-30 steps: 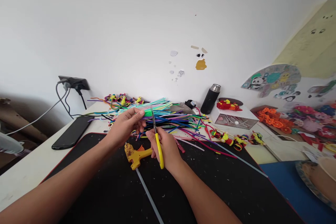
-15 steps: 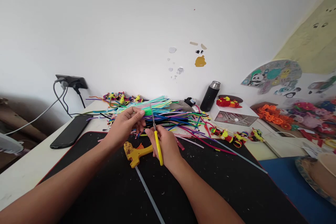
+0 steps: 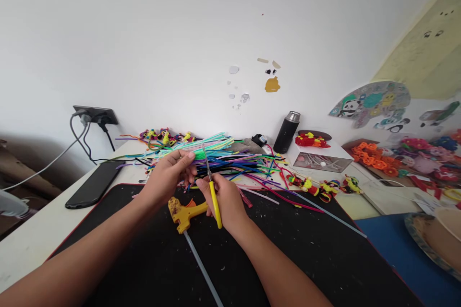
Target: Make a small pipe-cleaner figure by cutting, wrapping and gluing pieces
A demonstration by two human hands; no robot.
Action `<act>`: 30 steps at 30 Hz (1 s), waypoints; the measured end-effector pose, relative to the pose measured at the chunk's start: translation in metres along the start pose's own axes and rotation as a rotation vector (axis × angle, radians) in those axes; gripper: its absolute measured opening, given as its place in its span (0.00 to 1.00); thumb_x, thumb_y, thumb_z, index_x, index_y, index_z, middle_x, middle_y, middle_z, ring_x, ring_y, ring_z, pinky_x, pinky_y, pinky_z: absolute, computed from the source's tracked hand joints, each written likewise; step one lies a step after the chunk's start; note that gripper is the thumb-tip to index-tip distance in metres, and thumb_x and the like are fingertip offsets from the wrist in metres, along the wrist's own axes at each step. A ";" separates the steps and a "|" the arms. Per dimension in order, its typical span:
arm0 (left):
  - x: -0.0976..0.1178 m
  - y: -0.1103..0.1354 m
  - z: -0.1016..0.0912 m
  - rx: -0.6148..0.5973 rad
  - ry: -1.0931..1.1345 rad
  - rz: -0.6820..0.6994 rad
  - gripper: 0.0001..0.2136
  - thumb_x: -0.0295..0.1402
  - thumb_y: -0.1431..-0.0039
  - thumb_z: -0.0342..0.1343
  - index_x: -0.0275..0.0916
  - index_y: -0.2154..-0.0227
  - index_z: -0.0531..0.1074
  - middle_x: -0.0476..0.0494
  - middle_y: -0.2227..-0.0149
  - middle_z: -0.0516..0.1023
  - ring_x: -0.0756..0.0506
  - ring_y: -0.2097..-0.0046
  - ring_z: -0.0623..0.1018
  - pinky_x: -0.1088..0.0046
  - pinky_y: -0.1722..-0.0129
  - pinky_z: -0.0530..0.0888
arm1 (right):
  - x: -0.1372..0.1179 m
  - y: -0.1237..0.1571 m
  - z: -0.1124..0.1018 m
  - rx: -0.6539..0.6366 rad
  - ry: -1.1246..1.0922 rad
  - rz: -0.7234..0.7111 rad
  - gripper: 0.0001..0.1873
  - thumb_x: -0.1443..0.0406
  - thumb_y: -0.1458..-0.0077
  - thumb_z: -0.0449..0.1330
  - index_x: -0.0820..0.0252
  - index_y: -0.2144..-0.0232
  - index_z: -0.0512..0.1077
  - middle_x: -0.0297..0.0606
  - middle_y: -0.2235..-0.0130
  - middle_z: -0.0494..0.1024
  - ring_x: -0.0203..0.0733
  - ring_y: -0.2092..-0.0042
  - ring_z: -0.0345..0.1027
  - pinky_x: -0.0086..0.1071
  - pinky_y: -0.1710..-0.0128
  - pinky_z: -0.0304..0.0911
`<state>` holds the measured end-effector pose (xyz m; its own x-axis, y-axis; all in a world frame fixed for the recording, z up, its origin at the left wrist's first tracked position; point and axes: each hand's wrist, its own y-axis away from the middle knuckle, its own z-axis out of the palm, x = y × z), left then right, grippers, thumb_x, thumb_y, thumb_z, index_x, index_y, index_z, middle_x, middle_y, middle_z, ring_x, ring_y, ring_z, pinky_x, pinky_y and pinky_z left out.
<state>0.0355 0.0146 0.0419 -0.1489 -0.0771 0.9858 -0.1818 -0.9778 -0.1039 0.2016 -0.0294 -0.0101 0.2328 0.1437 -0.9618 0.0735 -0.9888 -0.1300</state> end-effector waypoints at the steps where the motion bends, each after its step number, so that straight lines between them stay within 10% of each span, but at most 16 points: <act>1: 0.000 0.000 0.000 -0.001 0.023 -0.014 0.25 0.54 0.49 0.73 0.40 0.70 0.69 0.51 0.77 0.79 0.50 0.80 0.75 0.78 0.82 0.67 | 0.000 0.000 0.000 -0.010 -0.032 0.008 0.24 0.42 0.40 0.68 0.55 0.60 0.78 0.30 0.76 0.75 0.36 0.84 0.68 0.26 0.85 0.57; 30: 0.001 0.001 -0.002 0.009 0.041 0.036 0.22 0.51 0.46 0.73 0.40 0.68 0.71 0.50 0.76 0.80 0.50 0.77 0.76 0.78 0.79 0.69 | 0.006 -0.004 0.002 -0.170 -0.288 0.057 0.38 0.31 0.43 0.60 0.55 0.49 0.73 0.39 0.64 0.83 0.50 0.65 0.83 0.36 0.66 0.75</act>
<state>0.0329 0.0138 0.0425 -0.1954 -0.1042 0.9752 -0.1669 -0.9763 -0.1377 0.2009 -0.0243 -0.0160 -0.0409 0.0474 -0.9980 0.2348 -0.9704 -0.0557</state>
